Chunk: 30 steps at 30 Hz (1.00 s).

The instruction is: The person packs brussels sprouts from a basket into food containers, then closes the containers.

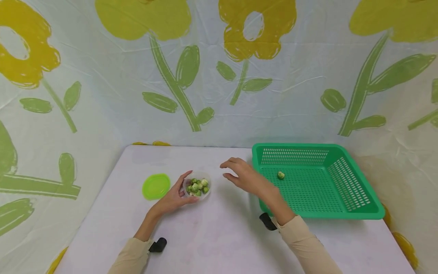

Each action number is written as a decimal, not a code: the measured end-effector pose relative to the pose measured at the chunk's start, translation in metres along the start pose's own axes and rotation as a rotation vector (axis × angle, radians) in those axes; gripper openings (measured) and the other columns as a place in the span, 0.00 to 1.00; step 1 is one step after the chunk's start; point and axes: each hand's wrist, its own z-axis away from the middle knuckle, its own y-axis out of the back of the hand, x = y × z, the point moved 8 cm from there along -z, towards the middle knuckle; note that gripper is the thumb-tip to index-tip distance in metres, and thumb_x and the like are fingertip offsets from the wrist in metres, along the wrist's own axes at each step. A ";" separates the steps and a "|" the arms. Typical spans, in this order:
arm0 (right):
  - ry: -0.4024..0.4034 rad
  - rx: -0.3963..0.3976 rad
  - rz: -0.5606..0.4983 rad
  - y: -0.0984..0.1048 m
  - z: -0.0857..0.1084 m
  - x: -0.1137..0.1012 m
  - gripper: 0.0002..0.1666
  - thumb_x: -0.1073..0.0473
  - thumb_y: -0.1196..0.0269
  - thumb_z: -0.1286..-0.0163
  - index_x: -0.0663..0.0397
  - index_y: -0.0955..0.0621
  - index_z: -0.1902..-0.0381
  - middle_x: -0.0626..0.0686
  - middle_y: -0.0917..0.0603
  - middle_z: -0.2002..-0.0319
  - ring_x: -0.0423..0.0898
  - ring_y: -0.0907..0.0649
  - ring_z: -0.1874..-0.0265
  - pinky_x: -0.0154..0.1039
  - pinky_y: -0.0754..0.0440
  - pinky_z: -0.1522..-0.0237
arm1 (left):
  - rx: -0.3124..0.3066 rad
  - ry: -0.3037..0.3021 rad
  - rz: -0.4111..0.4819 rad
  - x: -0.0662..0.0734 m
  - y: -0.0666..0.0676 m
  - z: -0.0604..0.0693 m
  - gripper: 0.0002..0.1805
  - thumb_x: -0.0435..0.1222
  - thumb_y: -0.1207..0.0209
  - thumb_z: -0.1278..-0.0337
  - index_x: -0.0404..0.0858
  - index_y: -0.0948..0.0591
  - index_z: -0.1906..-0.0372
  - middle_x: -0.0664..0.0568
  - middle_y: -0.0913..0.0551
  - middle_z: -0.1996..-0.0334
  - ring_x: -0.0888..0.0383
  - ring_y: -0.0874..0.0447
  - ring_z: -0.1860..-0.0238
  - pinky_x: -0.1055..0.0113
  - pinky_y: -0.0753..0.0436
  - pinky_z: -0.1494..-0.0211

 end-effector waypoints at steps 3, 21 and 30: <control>-0.028 -0.004 0.008 0.009 0.003 0.004 0.17 0.69 0.33 0.30 0.64 0.17 0.45 0.57 0.16 0.49 0.56 0.17 0.48 0.49 0.15 0.49 | 0.000 -0.003 -0.003 0.000 0.001 -0.001 0.59 0.50 0.24 0.47 0.57 0.50 0.16 0.49 0.51 0.19 0.53 0.51 0.20 0.47 0.38 0.22; -0.133 0.024 0.045 0.059 0.032 0.048 0.16 0.69 0.34 0.29 0.66 0.17 0.44 0.59 0.16 0.48 0.59 0.17 0.47 0.56 0.16 0.49 | 0.004 0.013 -0.019 0.002 0.004 0.000 0.59 0.50 0.24 0.46 0.58 0.50 0.17 0.48 0.52 0.18 0.51 0.52 0.19 0.46 0.38 0.22; -0.154 -0.003 0.060 0.069 0.046 0.072 0.17 0.68 0.34 0.28 0.69 0.18 0.44 0.63 0.16 0.47 0.62 0.17 0.47 0.58 0.17 0.48 | -0.001 -0.001 0.001 -0.001 -0.002 0.001 0.59 0.48 0.24 0.45 0.57 0.51 0.16 0.49 0.53 0.18 0.51 0.53 0.19 0.45 0.39 0.22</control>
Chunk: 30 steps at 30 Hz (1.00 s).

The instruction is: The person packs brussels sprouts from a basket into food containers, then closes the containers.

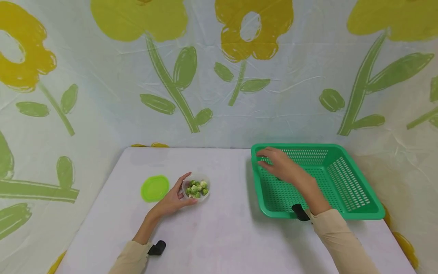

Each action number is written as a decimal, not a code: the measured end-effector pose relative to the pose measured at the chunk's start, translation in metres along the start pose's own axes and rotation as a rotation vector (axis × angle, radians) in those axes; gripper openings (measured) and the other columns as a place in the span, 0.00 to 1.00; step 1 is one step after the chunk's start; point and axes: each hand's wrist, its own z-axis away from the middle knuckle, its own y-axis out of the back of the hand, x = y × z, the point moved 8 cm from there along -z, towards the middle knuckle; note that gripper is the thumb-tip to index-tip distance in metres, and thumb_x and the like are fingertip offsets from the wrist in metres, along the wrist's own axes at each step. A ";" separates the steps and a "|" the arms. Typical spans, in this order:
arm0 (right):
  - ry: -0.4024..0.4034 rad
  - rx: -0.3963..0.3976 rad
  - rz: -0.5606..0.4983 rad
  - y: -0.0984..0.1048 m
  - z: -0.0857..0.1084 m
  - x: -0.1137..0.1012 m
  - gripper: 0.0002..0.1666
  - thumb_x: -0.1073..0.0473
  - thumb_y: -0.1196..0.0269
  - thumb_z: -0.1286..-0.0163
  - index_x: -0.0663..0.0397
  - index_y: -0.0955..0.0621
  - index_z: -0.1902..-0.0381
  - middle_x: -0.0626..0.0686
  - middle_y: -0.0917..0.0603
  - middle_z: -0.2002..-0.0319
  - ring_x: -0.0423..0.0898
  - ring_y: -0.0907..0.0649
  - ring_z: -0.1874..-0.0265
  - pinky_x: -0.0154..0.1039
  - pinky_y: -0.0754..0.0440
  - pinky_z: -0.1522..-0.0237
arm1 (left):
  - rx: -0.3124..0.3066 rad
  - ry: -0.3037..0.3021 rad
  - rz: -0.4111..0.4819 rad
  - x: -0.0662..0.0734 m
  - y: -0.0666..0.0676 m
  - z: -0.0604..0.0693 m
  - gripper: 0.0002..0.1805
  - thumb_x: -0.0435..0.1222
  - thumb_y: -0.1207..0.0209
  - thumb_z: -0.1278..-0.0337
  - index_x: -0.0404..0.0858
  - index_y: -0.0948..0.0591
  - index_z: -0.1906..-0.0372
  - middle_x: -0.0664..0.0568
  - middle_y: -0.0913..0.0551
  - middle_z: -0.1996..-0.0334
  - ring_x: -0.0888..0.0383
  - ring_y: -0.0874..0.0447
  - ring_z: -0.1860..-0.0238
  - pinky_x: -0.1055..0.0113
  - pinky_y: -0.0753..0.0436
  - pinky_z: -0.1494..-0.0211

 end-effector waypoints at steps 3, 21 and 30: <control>-0.021 -0.016 -0.011 0.002 0.001 0.006 0.17 0.68 0.35 0.27 0.70 0.18 0.43 0.64 0.16 0.47 0.63 0.17 0.46 0.59 0.17 0.47 | 0.004 0.002 0.012 -0.002 0.000 0.001 0.58 0.48 0.24 0.45 0.57 0.50 0.17 0.50 0.52 0.18 0.52 0.53 0.19 0.46 0.40 0.21; -0.077 -0.108 -0.011 -0.005 0.002 0.063 0.15 0.69 0.35 0.28 0.72 0.18 0.46 0.67 0.16 0.50 0.66 0.17 0.50 0.61 0.17 0.49 | 0.015 -0.004 -0.008 0.002 0.003 0.002 0.57 0.49 0.25 0.44 0.58 0.50 0.17 0.49 0.53 0.18 0.51 0.53 0.19 0.48 0.38 0.22; -0.080 -0.196 -0.004 -0.021 0.011 0.091 0.15 0.68 0.31 0.32 0.73 0.17 0.51 0.67 0.15 0.54 0.67 0.16 0.54 0.61 0.16 0.52 | 0.002 0.001 -0.010 0.003 -0.001 0.002 0.58 0.50 0.25 0.44 0.58 0.51 0.17 0.52 0.55 0.18 0.52 0.54 0.19 0.48 0.38 0.22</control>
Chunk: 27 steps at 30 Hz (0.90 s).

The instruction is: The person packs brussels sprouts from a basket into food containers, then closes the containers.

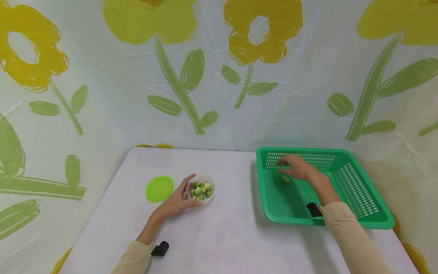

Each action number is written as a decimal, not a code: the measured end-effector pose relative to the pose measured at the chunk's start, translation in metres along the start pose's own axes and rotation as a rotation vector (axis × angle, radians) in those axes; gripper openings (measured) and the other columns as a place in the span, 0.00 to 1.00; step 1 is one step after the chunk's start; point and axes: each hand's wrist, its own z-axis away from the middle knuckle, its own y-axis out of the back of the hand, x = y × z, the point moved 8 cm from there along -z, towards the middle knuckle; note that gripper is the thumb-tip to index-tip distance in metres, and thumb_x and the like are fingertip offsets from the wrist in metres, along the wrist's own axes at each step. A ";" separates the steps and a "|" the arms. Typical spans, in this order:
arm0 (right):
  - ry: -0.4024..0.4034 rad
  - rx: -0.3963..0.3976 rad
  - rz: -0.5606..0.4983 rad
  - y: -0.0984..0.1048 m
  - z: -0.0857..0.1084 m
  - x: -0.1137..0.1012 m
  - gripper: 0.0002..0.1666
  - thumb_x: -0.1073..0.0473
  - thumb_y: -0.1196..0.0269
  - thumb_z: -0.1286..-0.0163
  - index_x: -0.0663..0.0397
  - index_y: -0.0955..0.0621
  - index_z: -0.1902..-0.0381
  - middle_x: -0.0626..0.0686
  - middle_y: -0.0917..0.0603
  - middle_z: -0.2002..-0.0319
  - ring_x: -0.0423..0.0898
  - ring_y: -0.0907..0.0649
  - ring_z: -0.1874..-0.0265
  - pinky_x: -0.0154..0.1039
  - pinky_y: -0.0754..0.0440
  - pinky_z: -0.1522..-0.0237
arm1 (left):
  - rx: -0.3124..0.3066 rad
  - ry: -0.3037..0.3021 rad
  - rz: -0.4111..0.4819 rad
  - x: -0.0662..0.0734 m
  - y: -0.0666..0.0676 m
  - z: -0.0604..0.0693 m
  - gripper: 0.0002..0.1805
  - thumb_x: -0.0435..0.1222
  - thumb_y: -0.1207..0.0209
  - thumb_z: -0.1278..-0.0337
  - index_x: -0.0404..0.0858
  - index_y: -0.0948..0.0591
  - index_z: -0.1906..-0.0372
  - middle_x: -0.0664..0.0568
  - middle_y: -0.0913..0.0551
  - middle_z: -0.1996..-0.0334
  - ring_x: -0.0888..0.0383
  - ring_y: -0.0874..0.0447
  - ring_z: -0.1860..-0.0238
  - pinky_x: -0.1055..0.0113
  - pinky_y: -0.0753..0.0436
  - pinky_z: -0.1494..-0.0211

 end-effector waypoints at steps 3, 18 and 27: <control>-0.022 -0.051 -0.026 -0.006 0.001 0.006 0.17 0.67 0.31 0.32 0.74 0.18 0.50 0.69 0.16 0.53 0.68 0.16 0.53 0.60 0.16 0.52 | 0.000 0.001 0.000 0.000 0.000 0.000 0.58 0.50 0.25 0.44 0.59 0.51 0.17 0.53 0.54 0.18 0.52 0.53 0.19 0.49 0.38 0.22; -0.110 -0.252 -0.100 -0.027 0.006 0.025 0.21 0.67 0.31 0.32 0.79 0.21 0.47 0.74 0.19 0.50 0.71 0.17 0.53 0.55 0.13 0.55 | -0.001 0.000 -0.014 -0.001 -0.001 0.000 0.57 0.51 0.26 0.44 0.60 0.51 0.17 0.51 0.55 0.18 0.52 0.52 0.19 0.49 0.37 0.22; -0.158 -0.314 -0.029 -0.035 0.003 0.030 0.14 0.69 0.32 0.33 0.73 0.17 0.52 0.66 0.16 0.55 0.64 0.16 0.56 0.52 0.14 0.57 | 0.007 -0.005 -0.021 -0.002 0.001 0.001 0.57 0.51 0.26 0.44 0.60 0.51 0.17 0.51 0.55 0.18 0.51 0.52 0.19 0.48 0.37 0.22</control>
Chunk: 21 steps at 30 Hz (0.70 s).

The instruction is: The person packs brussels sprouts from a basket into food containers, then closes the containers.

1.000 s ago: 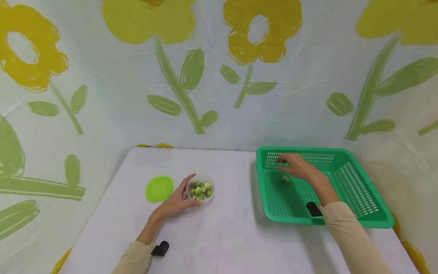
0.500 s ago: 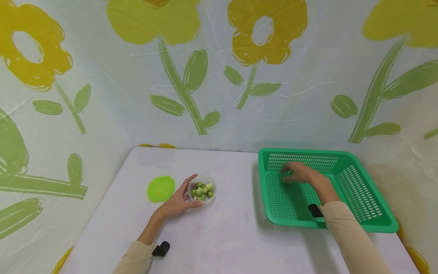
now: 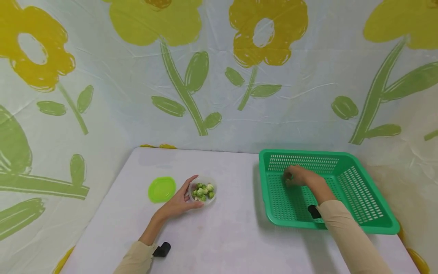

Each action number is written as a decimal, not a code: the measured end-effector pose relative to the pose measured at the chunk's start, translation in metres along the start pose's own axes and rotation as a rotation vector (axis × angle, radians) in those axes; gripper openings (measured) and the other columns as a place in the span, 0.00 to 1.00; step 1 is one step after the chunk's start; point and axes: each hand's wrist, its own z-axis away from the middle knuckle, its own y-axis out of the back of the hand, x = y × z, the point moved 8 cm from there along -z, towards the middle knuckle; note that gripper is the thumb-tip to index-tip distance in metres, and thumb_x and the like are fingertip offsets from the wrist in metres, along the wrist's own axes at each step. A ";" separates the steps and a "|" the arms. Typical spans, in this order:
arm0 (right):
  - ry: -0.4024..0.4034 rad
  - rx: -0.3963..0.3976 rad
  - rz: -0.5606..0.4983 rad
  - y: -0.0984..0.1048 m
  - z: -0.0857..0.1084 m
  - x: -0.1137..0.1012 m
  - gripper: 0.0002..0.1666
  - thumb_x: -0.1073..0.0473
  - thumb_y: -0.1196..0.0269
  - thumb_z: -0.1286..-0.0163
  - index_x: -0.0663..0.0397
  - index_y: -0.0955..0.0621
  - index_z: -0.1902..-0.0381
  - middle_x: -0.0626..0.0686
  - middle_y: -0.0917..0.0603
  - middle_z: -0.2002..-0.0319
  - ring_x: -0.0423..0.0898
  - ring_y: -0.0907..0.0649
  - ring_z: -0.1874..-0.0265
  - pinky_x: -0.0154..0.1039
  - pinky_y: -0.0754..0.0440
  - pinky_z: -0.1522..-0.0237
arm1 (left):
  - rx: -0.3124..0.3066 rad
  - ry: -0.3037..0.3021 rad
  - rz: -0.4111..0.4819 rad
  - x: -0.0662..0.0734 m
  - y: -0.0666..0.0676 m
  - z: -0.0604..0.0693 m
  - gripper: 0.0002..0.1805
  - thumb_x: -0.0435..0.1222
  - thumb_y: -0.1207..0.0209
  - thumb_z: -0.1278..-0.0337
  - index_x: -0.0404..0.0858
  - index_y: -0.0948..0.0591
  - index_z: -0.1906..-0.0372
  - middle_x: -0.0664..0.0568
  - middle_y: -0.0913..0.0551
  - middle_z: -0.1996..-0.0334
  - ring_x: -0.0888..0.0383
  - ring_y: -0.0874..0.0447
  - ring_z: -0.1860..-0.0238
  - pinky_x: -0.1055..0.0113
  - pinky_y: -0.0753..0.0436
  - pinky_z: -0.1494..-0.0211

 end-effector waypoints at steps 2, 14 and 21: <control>0.011 -0.005 0.009 0.000 0.001 -0.002 0.13 0.70 0.32 0.33 0.72 0.17 0.52 0.65 0.15 0.55 0.63 0.16 0.57 0.52 0.14 0.58 | 0.001 0.001 -0.002 0.000 -0.001 0.000 0.57 0.50 0.26 0.43 0.60 0.51 0.17 0.51 0.55 0.18 0.51 0.52 0.19 0.49 0.36 0.22; 0.009 -0.066 0.027 0.000 0.012 -0.022 0.14 0.67 0.34 0.30 0.70 0.17 0.49 0.63 0.16 0.53 0.62 0.17 0.53 0.52 0.14 0.54 | 0.005 0.006 -0.001 0.005 0.001 0.003 0.57 0.50 0.26 0.44 0.59 0.51 0.17 0.52 0.54 0.18 0.52 0.52 0.19 0.49 0.36 0.22; -0.043 -0.126 0.035 -0.003 0.022 -0.027 0.16 0.64 0.34 0.29 0.70 0.18 0.47 0.61 0.17 0.52 0.61 0.18 0.52 0.53 0.15 0.52 | -0.003 -0.006 0.000 0.003 0.001 0.002 0.57 0.50 0.26 0.43 0.59 0.51 0.17 0.51 0.55 0.18 0.52 0.53 0.19 0.48 0.36 0.22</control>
